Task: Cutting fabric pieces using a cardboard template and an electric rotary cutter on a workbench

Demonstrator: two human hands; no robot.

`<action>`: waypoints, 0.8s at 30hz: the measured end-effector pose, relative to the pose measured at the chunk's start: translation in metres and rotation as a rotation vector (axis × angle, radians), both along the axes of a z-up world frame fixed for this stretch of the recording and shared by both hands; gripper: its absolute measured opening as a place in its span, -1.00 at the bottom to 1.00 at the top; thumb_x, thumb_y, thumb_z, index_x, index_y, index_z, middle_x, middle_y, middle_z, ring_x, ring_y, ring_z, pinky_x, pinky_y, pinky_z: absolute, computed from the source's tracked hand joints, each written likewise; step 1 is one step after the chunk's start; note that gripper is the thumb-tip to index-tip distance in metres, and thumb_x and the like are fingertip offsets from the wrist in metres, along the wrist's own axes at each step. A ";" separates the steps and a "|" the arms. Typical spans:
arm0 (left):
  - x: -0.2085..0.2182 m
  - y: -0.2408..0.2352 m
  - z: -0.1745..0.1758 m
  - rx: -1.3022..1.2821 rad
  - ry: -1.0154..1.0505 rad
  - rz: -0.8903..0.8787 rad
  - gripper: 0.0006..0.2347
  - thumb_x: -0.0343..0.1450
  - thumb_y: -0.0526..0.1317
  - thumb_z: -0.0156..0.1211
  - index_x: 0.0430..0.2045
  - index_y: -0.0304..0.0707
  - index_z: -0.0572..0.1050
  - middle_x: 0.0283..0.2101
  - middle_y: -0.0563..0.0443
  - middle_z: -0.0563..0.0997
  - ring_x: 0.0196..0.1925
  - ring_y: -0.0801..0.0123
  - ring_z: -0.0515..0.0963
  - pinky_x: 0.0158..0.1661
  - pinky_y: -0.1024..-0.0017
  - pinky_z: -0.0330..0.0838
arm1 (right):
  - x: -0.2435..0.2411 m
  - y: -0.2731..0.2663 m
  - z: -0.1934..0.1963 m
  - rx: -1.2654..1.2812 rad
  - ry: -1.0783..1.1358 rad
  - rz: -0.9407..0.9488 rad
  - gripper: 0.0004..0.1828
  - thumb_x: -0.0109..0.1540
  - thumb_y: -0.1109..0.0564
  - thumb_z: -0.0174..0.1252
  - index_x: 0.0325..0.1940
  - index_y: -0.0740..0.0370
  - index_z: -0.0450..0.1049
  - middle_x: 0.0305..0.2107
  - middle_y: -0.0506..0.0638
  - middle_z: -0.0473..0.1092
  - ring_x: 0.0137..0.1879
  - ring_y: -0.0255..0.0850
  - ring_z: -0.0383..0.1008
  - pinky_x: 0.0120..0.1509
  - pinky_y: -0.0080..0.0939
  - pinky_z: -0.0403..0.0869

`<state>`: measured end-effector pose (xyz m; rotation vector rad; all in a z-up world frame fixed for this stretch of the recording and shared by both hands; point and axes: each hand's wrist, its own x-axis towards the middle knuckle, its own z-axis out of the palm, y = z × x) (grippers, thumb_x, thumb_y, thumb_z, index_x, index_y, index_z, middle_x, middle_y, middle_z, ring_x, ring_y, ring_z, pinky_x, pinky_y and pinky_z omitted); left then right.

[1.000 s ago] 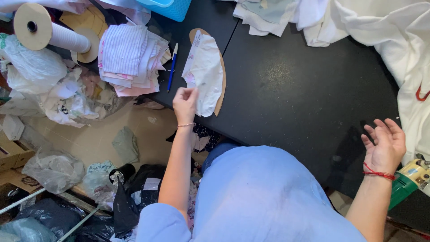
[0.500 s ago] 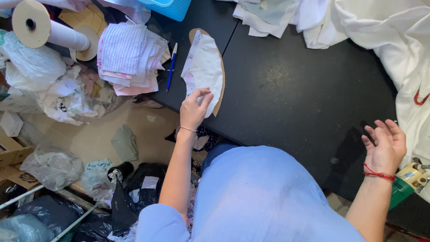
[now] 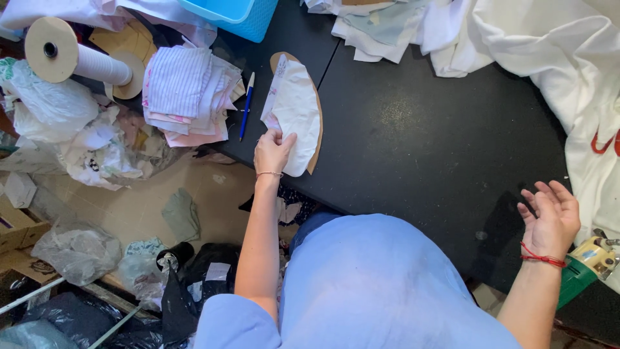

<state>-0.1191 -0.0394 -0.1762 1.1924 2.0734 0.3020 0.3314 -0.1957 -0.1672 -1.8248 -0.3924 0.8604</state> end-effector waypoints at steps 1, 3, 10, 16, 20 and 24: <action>0.002 -0.001 0.003 0.000 0.001 -0.001 -0.75 0.13 0.05 0.04 -0.76 -0.08 0.26 -0.63 0.19 0.32 -0.48 0.35 0.35 -0.45 0.35 0.20 | -0.003 0.001 0.004 0.000 0.001 -0.001 -0.74 0.19 0.20 -0.06 -0.05 -0.04 0.22 -0.14 -0.12 0.33 -0.17 -0.37 0.44 -0.21 -0.49 0.41; 0.007 -0.002 0.009 0.081 0.081 -0.036 -0.76 0.15 0.05 0.00 -0.72 -0.10 0.31 -0.48 0.03 0.37 -0.30 0.18 0.36 -0.32 0.25 0.25 | -0.009 0.002 0.012 -0.013 -0.009 0.011 -0.74 0.19 0.19 -0.07 -0.04 -0.01 0.22 -0.14 -0.10 0.32 -0.15 -0.37 0.43 -0.20 -0.49 0.41; 0.009 0.002 0.009 0.147 -0.162 0.122 -0.74 0.17 -0.02 0.04 -0.42 -0.12 0.36 -0.35 0.06 0.52 -0.23 0.43 0.50 -0.23 0.46 0.30 | -0.009 0.005 0.009 -0.008 -0.012 0.030 -0.75 0.19 0.20 -0.06 -0.05 0.04 0.22 -0.13 -0.08 0.31 -0.16 -0.34 0.43 -0.22 -0.51 0.40; 0.008 -0.001 0.020 0.012 -0.153 0.085 -0.62 0.15 0.00 -0.02 -0.21 -0.09 0.32 -0.24 0.00 0.52 -0.17 0.26 0.47 -0.20 0.39 0.27 | -0.009 0.006 0.004 0.008 0.008 0.017 -0.74 0.18 0.20 -0.03 -0.05 0.03 0.23 -0.16 -0.09 0.32 -0.18 -0.35 0.43 -0.25 -0.52 0.40; 0.002 -0.008 0.009 0.051 -0.110 0.013 -0.63 0.14 -0.02 0.03 -0.25 -0.12 0.35 -0.27 0.00 0.53 -0.18 0.30 0.49 -0.17 0.44 0.25 | -0.002 0.006 -0.005 0.028 0.007 -0.032 -0.69 0.13 0.22 -0.02 -0.05 0.09 0.22 -0.15 -0.04 0.32 -0.21 -0.33 0.41 -0.32 -0.54 0.38; -0.008 -0.016 0.010 0.001 -0.080 -0.057 -0.65 0.27 -0.03 0.13 -0.20 -0.25 0.37 -0.39 -0.12 0.53 -0.23 0.11 0.49 -0.22 0.21 0.34 | 0.001 0.016 -0.007 0.071 -0.139 -0.053 -0.67 0.11 0.30 0.01 -0.04 0.24 0.25 -0.13 0.16 0.28 -0.19 -0.21 0.42 -0.29 -0.45 0.43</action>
